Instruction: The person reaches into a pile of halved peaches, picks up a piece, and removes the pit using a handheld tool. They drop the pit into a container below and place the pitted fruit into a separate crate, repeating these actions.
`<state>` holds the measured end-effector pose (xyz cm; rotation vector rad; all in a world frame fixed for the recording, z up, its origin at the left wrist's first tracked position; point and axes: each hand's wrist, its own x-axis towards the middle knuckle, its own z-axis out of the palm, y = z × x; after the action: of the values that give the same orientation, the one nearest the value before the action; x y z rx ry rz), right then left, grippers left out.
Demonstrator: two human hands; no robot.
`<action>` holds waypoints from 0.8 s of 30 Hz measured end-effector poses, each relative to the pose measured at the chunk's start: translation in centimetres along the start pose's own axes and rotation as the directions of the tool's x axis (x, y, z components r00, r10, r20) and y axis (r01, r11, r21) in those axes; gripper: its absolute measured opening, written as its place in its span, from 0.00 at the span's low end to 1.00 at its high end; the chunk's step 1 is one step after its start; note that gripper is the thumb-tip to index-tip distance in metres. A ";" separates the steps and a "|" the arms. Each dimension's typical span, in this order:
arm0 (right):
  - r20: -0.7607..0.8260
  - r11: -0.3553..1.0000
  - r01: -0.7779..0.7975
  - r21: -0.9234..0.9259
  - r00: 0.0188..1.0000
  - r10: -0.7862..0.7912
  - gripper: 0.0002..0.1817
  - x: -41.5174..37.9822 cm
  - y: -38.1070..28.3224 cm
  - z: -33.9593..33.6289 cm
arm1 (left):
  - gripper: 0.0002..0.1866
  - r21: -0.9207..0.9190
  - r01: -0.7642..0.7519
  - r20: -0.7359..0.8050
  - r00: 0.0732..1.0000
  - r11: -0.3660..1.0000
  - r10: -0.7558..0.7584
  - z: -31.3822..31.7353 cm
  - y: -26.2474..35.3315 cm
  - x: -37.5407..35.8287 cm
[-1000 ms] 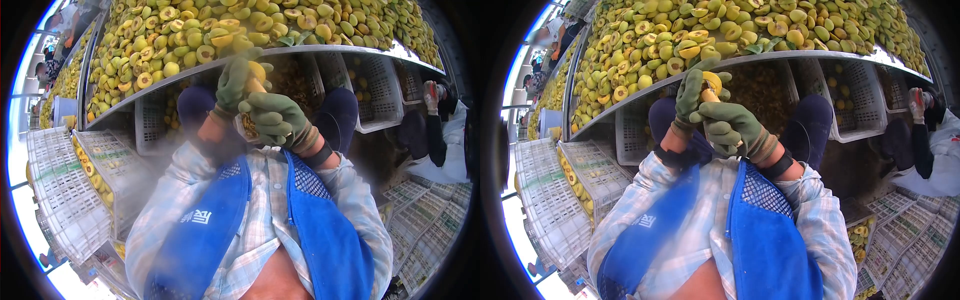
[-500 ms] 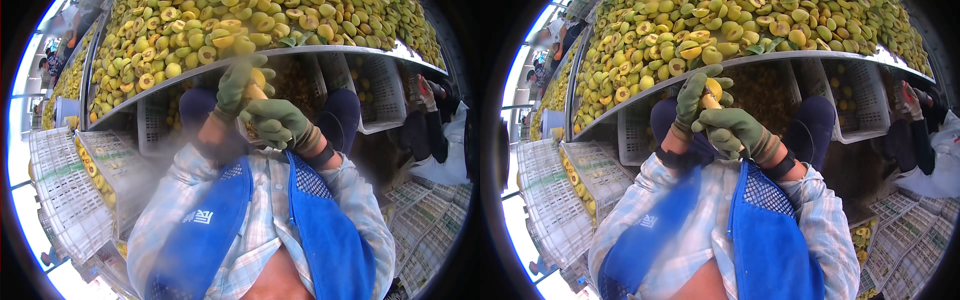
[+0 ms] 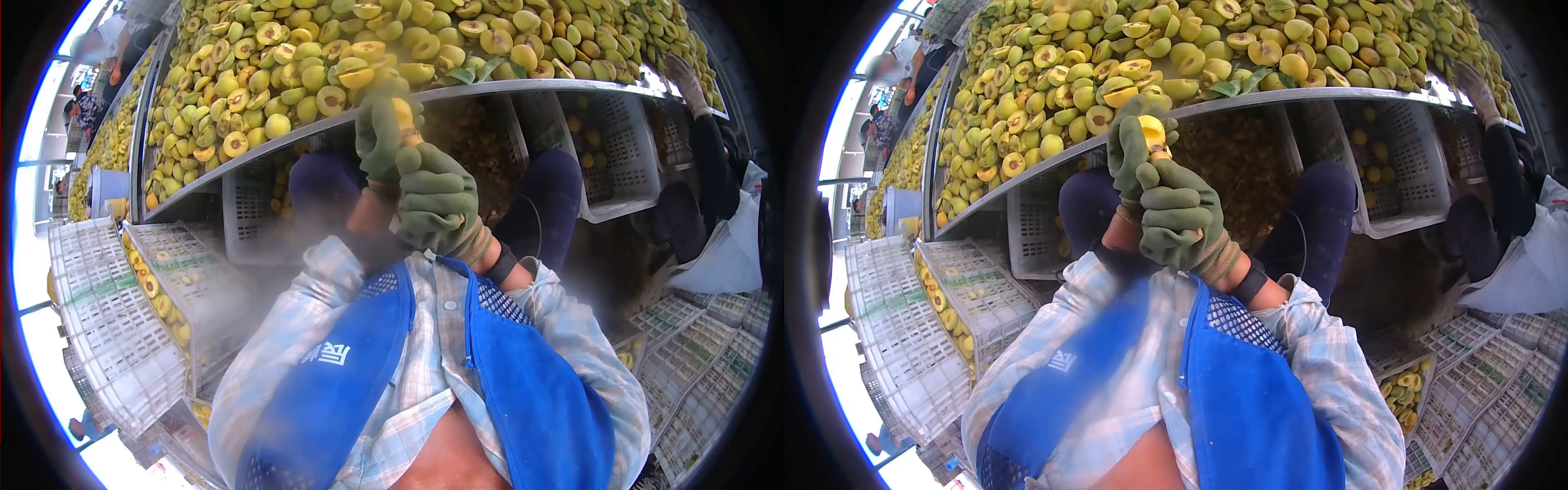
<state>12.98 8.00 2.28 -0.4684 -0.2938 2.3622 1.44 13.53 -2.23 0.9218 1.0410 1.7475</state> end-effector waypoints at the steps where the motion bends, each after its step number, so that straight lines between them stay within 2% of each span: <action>1: -0.022 1.000 -0.020 -0.010 1.000 0.019 0.21 0.1 -0.1 -0.3 | 0.23 0.053 -0.043 0.004 0.999 0.998 0.043 -0.8 -0.7 0.5; 2: -0.044 0.999 -0.040 -0.018 0.998 0.039 0.21 0.3 -0.2 -0.6 | 0.24 0.060 -0.037 -0.032 0.999 0.998 0.039 -1.3 -0.5 1.0; 3: 0.158 0.958 -0.155 0.243 0.980 0.118 0.21 0.8 0.1 -2.1 | 0.24 0.066 -0.029 -0.066 0.997 0.997 0.033 -1.9 -0.1 1.4; 4: 0.368 0.835 -0.309 0.454 0.919 0.140 0.21 1.0 0.0 -3.5 | 0.24 0.071 -0.020 -0.104 0.994 0.997 0.027 -2.6 0.3 1.7; 5: 0.155 0.906 -0.272 0.324 0.960 0.233 0.21 0.9 -0.5 -3.5 | 0.25 0.056 0.078 -0.097 0.993 0.995 -0.072 -3.1 2.0 1.3; 6: 0.029 0.941 -0.256 0.221 0.966 0.256 0.19 1.0 -0.4 -4.2 | 0.26 0.116 0.068 -0.054 0.997 0.991 -0.062 -4.5 2.7 1.4; 8: -0.209 0.968 -0.251 -0.007 0.947 0.244 0.16 1.9 0.0 -6.1 | 0.25 0.284 0.021 -0.143 0.990 0.959 0.021 -6.9 5.0 1.5; 9: -0.109 0.962 -0.264 0.069 0.956 0.271 0.17 1.7 -0.5 -6.8 | 0.24 0.345 0.010 -0.185 0.981 0.939 0.058 -8.7 5.9 2.0; 10: -0.125 0.961 -0.271 0.055 0.953 0.276 0.17 1.9 -0.7 -7.3 | 0.23 0.404 0.006 -0.228 0.969 0.915 0.095 -11.0 6.6 2.3; 11: -0.142 0.961 -0.274 0.043 0.950 0.277 0.17 2.1 -0.8 -7.8 | 0.23 0.691 -0.087 -0.122 0.965 0.717 0.234 -13.7 7.1 3.0; 12: -0.159 0.961 -0.276 0.032 0.947 0.278 0.18 2.4 -0.9 -8.0 | 0.23 0.889 -0.168 0.023 0.945 0.427 0.326 -16.5 7.3 3.9; 13: -0.184 0.950 -0.304 -0.065 0.940 0.288 0.20 2.6 -1.1 -8.0 | 0.22 0.970 -0.231 0.188 0.915 0.082 0.357 -17.9 7.5 4.8; 16: 0.172 0.911 -0.367 0.189 0.926 0.337 0.22 3.5 -2.2 -9.4 | 0.22 0.953 -0.128 0.099 0.988 0.276 0.115 -17.5 7.4 7.3; 17: 0.186 0.923 -0.344 0.170 0.931 0.313 0.25 3.8 -2.4 -9.4 | 0.23 0.946 -0.149 0.129 0.988 0.289 0.089 -16.8 6.7 8.3; 20: -0.127 0.952 -0.297 -0.075 0.950 0.286 0.24 5.7 -2.5 -9.5 | 0.29 0.964 -0.264 0.266 0.963 0.040 -0.036 -14.4 3.2 11.9; 23: -0.142 0.931 -0.263 -0.254 0.962 0.233 0.23 6.1 -3.5 -7.3 | 0.35 0.965 -0.233 0.191 0.939 -0.121 -0.287 -12.4 1.1 14.7; 24: -0.167 0.948 -0.231 -0.220 0.966 0.197 0.22 6.2 -3.5 -7.1 | 0.35 0.961 -0.226 0.161 0.924 -0.157 -0.346 -11.8 1.1 14.9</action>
<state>13.71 15.35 -4.57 -0.8175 -0.4841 2.4988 -14.43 23.94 -3.33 1.9934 2.1505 0.0826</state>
